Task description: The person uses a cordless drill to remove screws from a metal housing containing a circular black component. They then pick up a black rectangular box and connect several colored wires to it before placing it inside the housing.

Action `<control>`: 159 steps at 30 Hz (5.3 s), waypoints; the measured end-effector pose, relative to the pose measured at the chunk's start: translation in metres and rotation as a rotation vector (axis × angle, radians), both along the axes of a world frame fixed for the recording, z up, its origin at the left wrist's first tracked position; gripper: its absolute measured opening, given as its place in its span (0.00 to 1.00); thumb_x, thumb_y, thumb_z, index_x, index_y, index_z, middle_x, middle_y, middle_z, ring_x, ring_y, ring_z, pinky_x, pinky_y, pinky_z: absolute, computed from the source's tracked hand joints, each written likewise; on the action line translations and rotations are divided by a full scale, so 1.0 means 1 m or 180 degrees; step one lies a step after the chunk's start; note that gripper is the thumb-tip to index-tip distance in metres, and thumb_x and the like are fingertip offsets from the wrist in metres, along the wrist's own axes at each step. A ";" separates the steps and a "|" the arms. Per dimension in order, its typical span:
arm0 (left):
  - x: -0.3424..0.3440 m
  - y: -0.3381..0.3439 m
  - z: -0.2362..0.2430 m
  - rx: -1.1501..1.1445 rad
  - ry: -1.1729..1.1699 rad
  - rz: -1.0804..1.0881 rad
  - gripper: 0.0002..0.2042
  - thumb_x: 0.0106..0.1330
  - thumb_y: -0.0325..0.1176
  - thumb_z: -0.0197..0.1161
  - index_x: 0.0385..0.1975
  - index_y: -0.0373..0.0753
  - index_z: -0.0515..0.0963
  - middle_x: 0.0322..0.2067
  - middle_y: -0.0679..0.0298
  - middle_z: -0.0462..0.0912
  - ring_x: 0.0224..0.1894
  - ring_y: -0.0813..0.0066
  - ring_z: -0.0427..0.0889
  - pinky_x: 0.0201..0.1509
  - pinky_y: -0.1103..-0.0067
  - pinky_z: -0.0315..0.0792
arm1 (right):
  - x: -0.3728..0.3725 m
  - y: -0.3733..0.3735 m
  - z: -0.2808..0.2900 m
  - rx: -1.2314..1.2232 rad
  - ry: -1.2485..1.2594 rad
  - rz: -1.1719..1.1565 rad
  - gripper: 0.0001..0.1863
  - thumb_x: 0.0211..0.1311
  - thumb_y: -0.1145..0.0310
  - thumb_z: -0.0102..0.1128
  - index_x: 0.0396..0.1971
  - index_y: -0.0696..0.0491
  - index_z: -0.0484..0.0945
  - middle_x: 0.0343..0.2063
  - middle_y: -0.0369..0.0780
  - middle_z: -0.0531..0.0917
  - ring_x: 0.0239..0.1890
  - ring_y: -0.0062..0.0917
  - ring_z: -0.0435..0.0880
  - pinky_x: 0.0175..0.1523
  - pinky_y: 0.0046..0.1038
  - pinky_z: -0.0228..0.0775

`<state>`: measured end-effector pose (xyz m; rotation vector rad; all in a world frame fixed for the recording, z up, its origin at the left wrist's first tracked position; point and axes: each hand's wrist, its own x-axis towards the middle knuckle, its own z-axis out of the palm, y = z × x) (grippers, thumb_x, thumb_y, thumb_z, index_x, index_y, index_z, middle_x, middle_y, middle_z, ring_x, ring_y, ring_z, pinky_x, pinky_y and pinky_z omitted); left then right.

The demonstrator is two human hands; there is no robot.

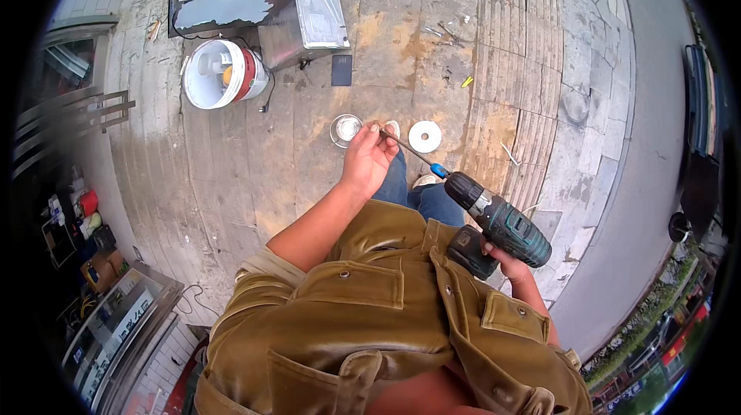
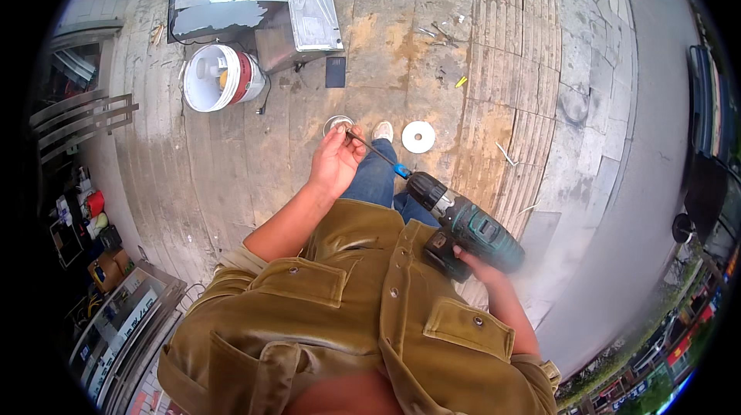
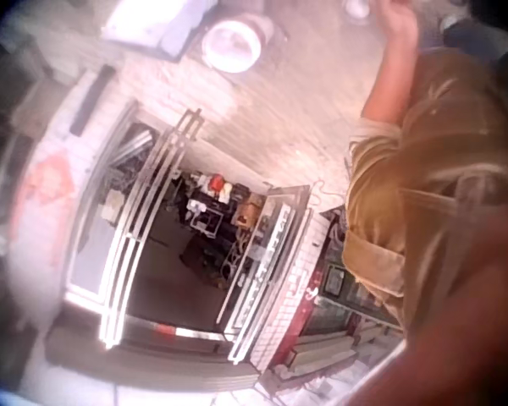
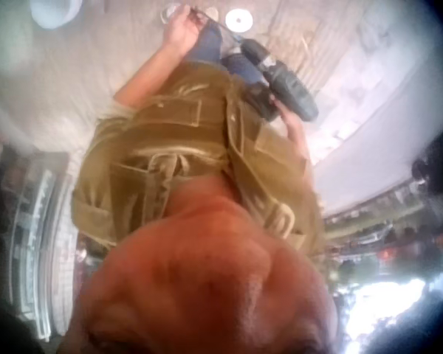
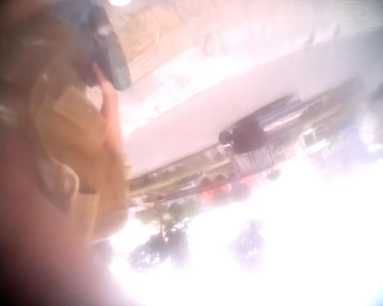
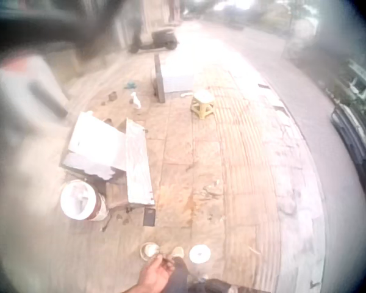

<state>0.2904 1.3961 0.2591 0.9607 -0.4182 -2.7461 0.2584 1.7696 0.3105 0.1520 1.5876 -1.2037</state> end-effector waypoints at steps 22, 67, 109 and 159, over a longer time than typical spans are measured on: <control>0.263 0.023 0.094 -0.0517 0.0231 -0.0129 0.20 0.70 0.29 0.42 0.60 0.30 0.63 0.59 0.48 0.68 0.61 0.60 0.69 0.63 0.70 0.66 | 0.196 0.017 0.070 -0.1262 0.0711 -0.0289 0.21 0.52 0.61 0.63 0.42 0.58 0.72 0.24 0.36 0.74 0.28 0.21 0.73 0.36 0.24 0.65; 0.728 -0.627 0.182 -0.1097 0.0079 0.3233 0.17 0.72 0.29 0.45 0.56 0.27 0.67 0.61 0.51 0.67 0.66 0.61 0.64 0.67 0.71 0.64 | 0.431 -0.843 0.161 -0.1442 0.0457 0.3054 0.07 0.58 0.72 0.62 0.36 0.54 0.77 0.27 0.32 0.77 0.32 0.19 0.75 0.40 0.22 0.65; 0.468 -1.318 0.192 -0.1423 0.0423 0.1215 0.14 0.70 0.22 0.42 0.53 0.28 0.69 0.56 0.52 0.71 0.62 0.61 0.70 0.64 0.71 0.68 | 0.383 -1.392 0.125 -0.1464 0.0961 0.0877 0.07 0.59 0.65 0.60 0.31 0.53 0.75 0.24 0.31 0.75 0.30 0.16 0.72 0.37 0.20 0.62; -0.225 -1.515 0.192 -0.0328 0.1555 -0.1663 0.10 0.62 0.16 0.43 0.27 0.32 0.74 0.53 0.50 0.73 0.54 0.60 0.77 0.56 0.69 0.72 | 0.007 -1.641 0.087 -0.1317 0.1475 -0.2987 0.20 0.54 0.63 0.57 0.44 0.58 0.67 0.28 0.38 0.67 0.31 0.23 0.67 0.38 0.23 0.61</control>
